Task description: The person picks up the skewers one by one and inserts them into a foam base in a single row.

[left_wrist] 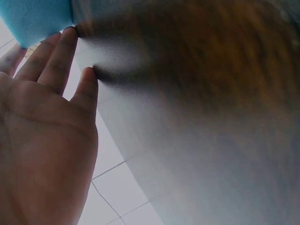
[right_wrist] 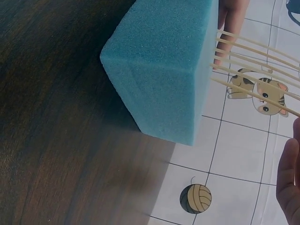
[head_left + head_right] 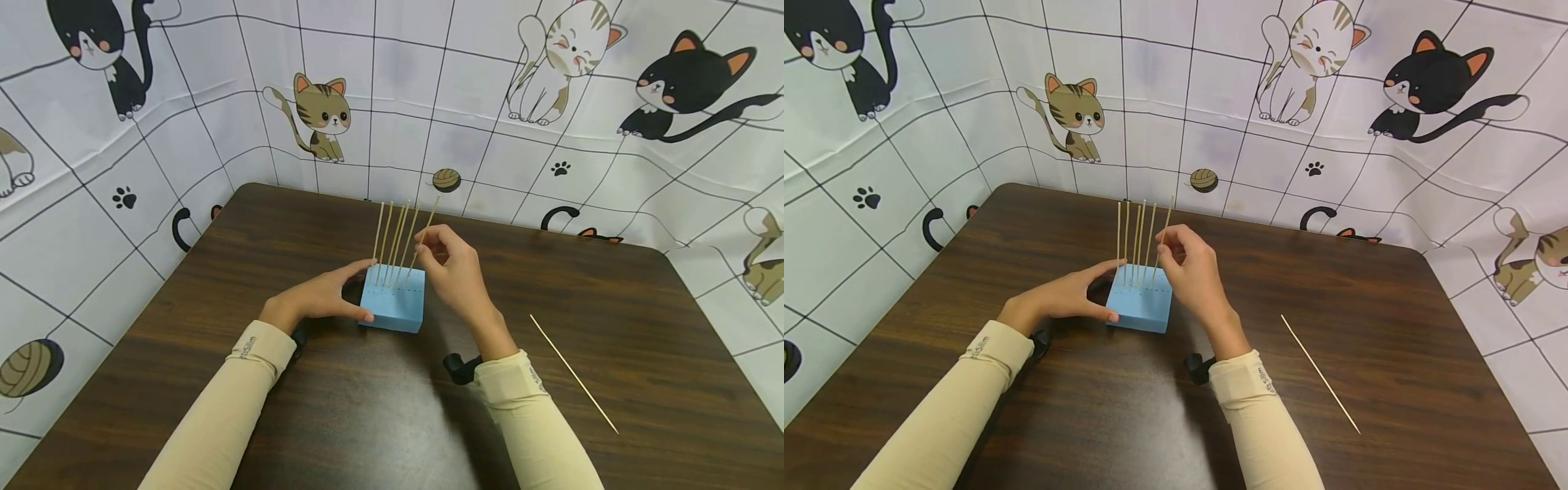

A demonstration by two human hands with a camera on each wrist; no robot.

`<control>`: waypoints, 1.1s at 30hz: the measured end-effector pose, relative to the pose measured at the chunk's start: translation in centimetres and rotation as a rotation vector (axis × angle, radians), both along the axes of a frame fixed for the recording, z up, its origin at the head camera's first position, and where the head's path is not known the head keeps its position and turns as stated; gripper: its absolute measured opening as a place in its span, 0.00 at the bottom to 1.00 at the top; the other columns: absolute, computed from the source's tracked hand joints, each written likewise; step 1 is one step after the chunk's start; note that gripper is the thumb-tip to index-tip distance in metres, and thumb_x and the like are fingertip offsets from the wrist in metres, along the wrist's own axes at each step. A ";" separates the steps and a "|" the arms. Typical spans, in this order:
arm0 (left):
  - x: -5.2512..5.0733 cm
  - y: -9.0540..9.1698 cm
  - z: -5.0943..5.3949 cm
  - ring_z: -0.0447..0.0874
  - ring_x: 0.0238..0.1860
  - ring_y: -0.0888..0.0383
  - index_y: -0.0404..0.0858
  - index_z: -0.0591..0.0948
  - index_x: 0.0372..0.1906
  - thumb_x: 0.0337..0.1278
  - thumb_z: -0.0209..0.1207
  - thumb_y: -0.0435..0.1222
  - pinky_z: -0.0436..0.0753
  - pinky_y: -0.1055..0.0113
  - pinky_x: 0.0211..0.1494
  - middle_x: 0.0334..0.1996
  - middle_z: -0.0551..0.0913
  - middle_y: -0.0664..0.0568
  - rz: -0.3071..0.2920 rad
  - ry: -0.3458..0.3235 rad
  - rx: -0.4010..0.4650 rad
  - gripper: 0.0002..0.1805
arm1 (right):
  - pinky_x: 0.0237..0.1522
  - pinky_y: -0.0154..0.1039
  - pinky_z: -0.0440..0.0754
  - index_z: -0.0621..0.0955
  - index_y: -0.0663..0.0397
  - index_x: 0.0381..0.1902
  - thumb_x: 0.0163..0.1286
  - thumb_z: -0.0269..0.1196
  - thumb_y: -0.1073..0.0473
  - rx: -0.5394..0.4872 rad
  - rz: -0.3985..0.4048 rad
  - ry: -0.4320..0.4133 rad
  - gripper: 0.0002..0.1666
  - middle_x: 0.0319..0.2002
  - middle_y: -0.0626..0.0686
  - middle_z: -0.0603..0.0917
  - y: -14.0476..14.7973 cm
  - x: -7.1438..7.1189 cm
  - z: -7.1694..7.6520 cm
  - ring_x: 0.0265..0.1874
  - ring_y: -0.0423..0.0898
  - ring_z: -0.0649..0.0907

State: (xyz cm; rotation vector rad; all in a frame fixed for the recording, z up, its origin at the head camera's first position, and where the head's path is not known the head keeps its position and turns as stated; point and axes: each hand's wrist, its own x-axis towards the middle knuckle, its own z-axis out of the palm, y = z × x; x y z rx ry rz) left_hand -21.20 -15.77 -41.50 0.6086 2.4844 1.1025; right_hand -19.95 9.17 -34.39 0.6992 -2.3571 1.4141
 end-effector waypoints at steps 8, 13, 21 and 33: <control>-0.1 0.0 0.0 0.57 0.75 0.50 0.54 0.50 0.80 0.44 0.73 0.58 0.58 0.45 0.75 0.76 0.59 0.49 -0.003 0.000 0.007 0.60 | 0.42 0.46 0.83 0.80 0.62 0.44 0.71 0.60 0.68 0.019 0.003 0.004 0.06 0.38 0.56 0.84 0.0 0.0 -0.1 0.36 0.47 0.83; 0.0 0.0 0.2 0.57 0.76 0.50 0.54 0.50 0.80 0.44 0.73 0.58 0.58 0.46 0.75 0.76 0.59 0.50 -0.006 0.000 0.005 0.60 | 0.42 0.46 0.83 0.80 0.64 0.45 0.72 0.59 0.68 0.054 0.017 0.000 0.07 0.39 0.57 0.84 -0.2 0.1 -0.4 0.37 0.48 0.83; -0.1 0.0 0.2 0.57 0.76 0.50 0.54 0.50 0.80 0.45 0.73 0.58 0.58 0.46 0.75 0.76 0.59 0.49 -0.009 0.009 -0.008 0.60 | 0.43 0.43 0.83 0.81 0.62 0.45 0.72 0.59 0.66 0.096 0.008 -0.056 0.07 0.39 0.54 0.84 -0.2 0.2 -1.0 0.36 0.46 0.83; -0.1 0.0 0.0 0.57 0.75 0.51 0.53 0.50 0.80 0.45 0.73 0.58 0.58 0.46 0.75 0.76 0.59 0.49 -0.012 0.011 -0.001 0.60 | 0.43 0.42 0.83 0.80 0.62 0.46 0.72 0.60 0.65 0.082 0.008 -0.070 0.07 0.39 0.54 0.84 -0.2 0.1 -1.6 0.37 0.46 0.83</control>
